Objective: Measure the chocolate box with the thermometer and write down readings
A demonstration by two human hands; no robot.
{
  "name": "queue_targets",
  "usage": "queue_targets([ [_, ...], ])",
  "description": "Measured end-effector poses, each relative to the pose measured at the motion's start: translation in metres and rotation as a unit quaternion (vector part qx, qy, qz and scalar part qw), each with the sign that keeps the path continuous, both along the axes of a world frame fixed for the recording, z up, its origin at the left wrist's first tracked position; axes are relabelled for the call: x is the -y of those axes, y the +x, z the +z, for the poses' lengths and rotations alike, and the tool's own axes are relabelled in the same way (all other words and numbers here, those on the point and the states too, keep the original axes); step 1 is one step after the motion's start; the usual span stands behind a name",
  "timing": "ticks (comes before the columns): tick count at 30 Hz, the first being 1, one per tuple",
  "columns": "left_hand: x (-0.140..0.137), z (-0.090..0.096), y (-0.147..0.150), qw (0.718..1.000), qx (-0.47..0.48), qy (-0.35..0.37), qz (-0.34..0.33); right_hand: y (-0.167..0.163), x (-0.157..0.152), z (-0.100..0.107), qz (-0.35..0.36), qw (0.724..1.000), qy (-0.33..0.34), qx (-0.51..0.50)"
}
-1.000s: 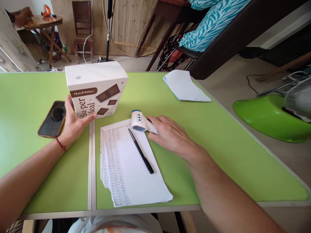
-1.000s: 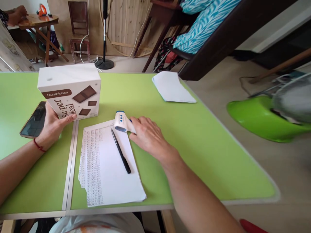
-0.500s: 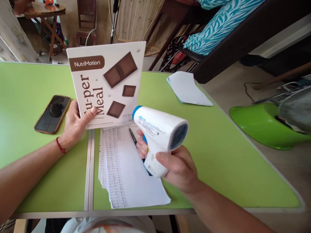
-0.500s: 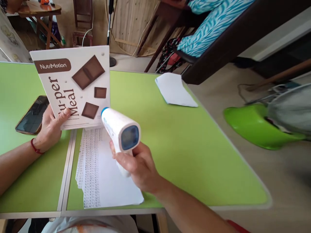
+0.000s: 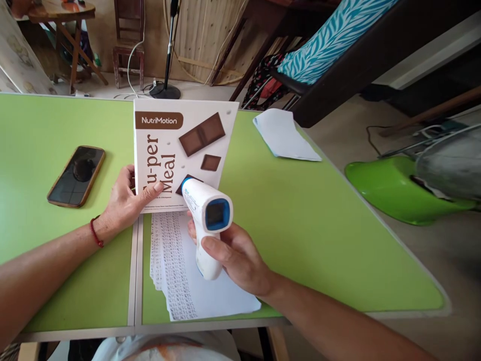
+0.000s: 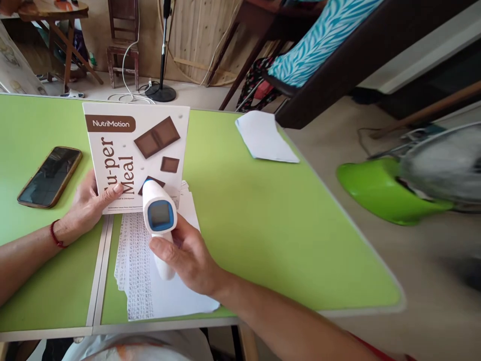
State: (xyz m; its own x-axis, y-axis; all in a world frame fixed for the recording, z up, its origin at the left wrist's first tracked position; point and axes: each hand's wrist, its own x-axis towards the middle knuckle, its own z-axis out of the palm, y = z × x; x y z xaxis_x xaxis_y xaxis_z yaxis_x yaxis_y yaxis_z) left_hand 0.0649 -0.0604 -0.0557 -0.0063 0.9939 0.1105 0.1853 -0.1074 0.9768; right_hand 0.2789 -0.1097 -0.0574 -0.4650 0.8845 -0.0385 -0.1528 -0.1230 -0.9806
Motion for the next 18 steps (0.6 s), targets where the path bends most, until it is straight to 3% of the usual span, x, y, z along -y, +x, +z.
queue_targets([
  [9,-0.002,-0.0022,-0.0017,1.0,-0.01,-0.006,-0.002,-0.0004,-0.0008,0.0033,0.027,0.999,-0.022,0.041],
  [18,-0.0046,-0.0033,-0.0026,0.999,0.023,0.014,-0.018,-0.001,-0.003,0.0007,0.025,0.998,0.011,0.049],
])
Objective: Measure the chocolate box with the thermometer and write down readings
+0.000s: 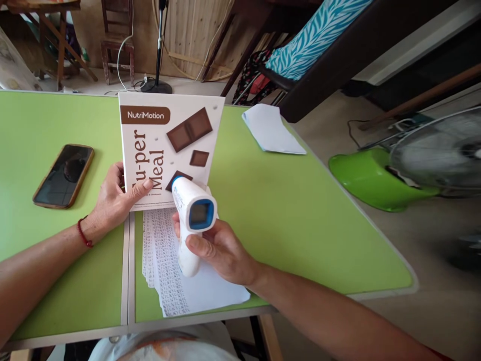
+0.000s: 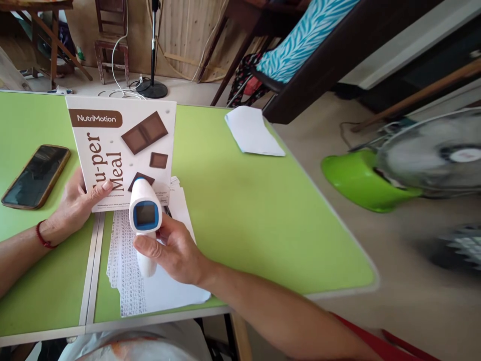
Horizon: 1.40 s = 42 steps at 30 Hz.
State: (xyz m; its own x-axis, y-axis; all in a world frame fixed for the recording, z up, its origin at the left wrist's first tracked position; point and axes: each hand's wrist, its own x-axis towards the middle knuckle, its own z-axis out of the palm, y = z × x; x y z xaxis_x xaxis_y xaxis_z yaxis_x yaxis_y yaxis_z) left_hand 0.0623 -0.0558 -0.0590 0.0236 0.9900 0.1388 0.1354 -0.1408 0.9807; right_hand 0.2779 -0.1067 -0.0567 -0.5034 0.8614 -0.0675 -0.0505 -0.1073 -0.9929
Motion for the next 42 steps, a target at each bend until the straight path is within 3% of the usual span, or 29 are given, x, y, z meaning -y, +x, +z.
queue_targets([
  [32,0.002,0.001,0.001,1.0,-0.014,-0.008,0.017,0.0,-0.003,0.004,-0.004,1.0,-0.014,-0.025],
  [37,0.0,0.0,-0.001,1.0,-0.004,0.019,0.009,0.004,-0.004,0.005,-0.036,0.999,0.036,-0.001],
  [42,-0.008,-0.001,-0.007,0.994,-0.002,0.099,0.037,0.023,-0.021,0.008,-0.16,0.975,0.134,0.071],
])
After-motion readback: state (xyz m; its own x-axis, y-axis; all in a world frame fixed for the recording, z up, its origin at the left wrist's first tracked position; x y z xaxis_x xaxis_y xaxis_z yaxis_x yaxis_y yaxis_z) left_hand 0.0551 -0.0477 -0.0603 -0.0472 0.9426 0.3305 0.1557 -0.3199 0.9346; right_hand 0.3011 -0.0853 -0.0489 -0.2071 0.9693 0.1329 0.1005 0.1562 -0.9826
